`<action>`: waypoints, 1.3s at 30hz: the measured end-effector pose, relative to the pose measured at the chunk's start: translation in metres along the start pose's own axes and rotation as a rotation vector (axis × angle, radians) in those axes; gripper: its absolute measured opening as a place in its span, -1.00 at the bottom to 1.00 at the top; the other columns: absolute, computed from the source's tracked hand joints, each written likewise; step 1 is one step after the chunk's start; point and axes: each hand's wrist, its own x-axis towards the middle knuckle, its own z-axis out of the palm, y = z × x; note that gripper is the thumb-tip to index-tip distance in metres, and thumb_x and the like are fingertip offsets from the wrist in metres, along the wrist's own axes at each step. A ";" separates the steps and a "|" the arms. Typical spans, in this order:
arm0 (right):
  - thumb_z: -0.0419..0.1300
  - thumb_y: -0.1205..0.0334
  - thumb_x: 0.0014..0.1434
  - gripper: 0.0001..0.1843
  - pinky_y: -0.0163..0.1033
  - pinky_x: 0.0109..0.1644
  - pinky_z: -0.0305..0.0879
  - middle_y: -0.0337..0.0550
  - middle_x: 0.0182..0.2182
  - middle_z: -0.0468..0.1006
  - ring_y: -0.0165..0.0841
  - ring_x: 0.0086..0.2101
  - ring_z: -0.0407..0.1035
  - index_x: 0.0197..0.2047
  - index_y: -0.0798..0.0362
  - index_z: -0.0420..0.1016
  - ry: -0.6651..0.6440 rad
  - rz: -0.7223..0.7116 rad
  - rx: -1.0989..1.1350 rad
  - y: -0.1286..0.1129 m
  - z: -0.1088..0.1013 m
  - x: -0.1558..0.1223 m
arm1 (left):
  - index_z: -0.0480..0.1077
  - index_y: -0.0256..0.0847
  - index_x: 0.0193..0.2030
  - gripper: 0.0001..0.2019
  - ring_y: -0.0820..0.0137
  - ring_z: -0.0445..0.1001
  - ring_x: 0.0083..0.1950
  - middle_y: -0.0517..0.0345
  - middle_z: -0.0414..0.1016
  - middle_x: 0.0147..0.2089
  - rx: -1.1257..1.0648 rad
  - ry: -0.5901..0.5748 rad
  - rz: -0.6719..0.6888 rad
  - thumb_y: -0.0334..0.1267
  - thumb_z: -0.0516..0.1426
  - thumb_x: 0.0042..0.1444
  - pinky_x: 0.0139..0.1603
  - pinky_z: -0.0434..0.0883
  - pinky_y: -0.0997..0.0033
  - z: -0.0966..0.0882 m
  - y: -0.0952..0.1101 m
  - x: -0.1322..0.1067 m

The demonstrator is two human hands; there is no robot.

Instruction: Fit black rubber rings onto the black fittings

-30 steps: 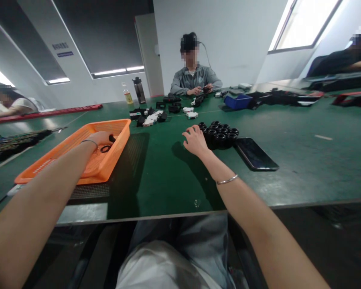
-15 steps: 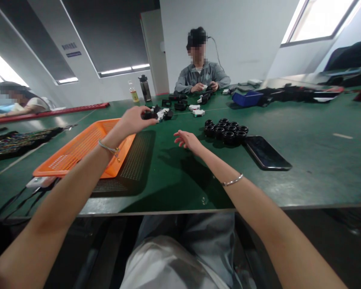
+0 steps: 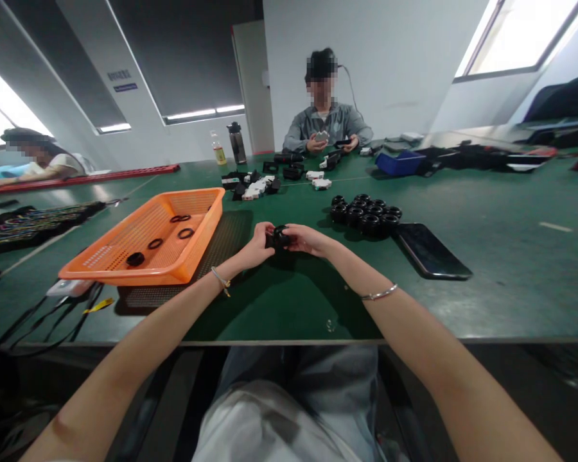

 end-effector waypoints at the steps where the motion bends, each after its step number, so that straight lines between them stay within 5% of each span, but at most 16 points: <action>1: 0.20 0.35 0.02 -0.92 -0.33 -0.33 0.41 -0.25 -0.45 0.51 -0.45 -0.46 0.39 -0.36 0.00 0.40 -0.009 -0.009 -0.004 0.000 0.000 -0.001 | 0.16 -0.27 -0.05 -0.51 0.31 0.27 0.08 -0.05 0.20 0.01 -0.019 0.009 -0.011 -0.54 0.11 -0.20 0.23 0.22 0.17 0.000 -0.003 -0.001; 9: 0.22 0.41 -0.07 -0.69 -0.03 -0.06 0.45 -0.22 -0.33 0.53 -0.35 -0.34 0.47 -0.21 -0.04 0.40 0.044 -0.144 0.022 0.003 -0.008 0.001 | 0.29 -0.25 -0.17 -0.70 0.32 0.45 -0.07 0.01 0.47 -0.14 -0.040 0.136 -0.147 -0.31 0.22 -0.08 0.05 0.35 0.25 -0.007 0.005 -0.011; 17: 0.28 0.29 -0.16 -0.58 -0.16 -0.13 0.39 -0.17 -0.14 0.51 -0.31 -0.18 0.41 -0.16 -0.05 0.36 0.145 -0.300 -0.235 0.002 -0.004 -0.001 | 0.36 -0.24 -0.07 -0.54 0.32 0.50 -0.16 0.06 0.54 -0.21 -0.103 0.084 -0.130 -0.24 0.32 -0.16 -0.09 0.41 0.33 0.001 0.010 -0.012; 25: 0.26 0.36 -0.23 -0.52 -0.02 0.09 0.26 -0.11 -0.16 0.51 -0.25 -0.14 0.42 -0.14 0.04 0.38 0.064 -0.473 -0.581 0.008 -0.002 0.000 | 0.37 -0.32 -0.06 -0.49 0.30 0.48 -0.05 -0.07 0.51 -0.05 -0.298 0.102 -0.186 -0.46 0.30 -0.25 0.03 0.38 0.28 0.003 0.000 -0.005; 32: 0.26 0.29 -0.14 -0.58 0.00 0.12 0.25 -0.08 -0.10 0.52 -0.23 -0.08 0.41 -0.12 0.04 0.42 0.140 -0.526 -0.627 0.007 -0.007 0.001 | 0.38 -0.35 -0.02 -0.50 0.34 0.50 -0.03 -0.08 0.53 -0.04 -0.562 0.095 -0.279 -0.54 0.25 -0.21 0.10 0.37 0.27 0.001 -0.006 0.000; 39: 0.36 0.15 -0.22 -0.54 0.02 0.11 0.26 -0.12 -0.22 0.54 -0.25 -0.14 0.43 -0.19 0.03 0.42 0.172 -0.494 -0.471 0.007 -0.006 0.001 | 0.37 -0.33 0.04 -0.64 0.49 0.49 -0.39 0.07 0.54 -0.31 -0.603 0.138 -0.382 -0.27 0.15 0.11 -0.34 0.46 0.47 0.002 0.001 -0.001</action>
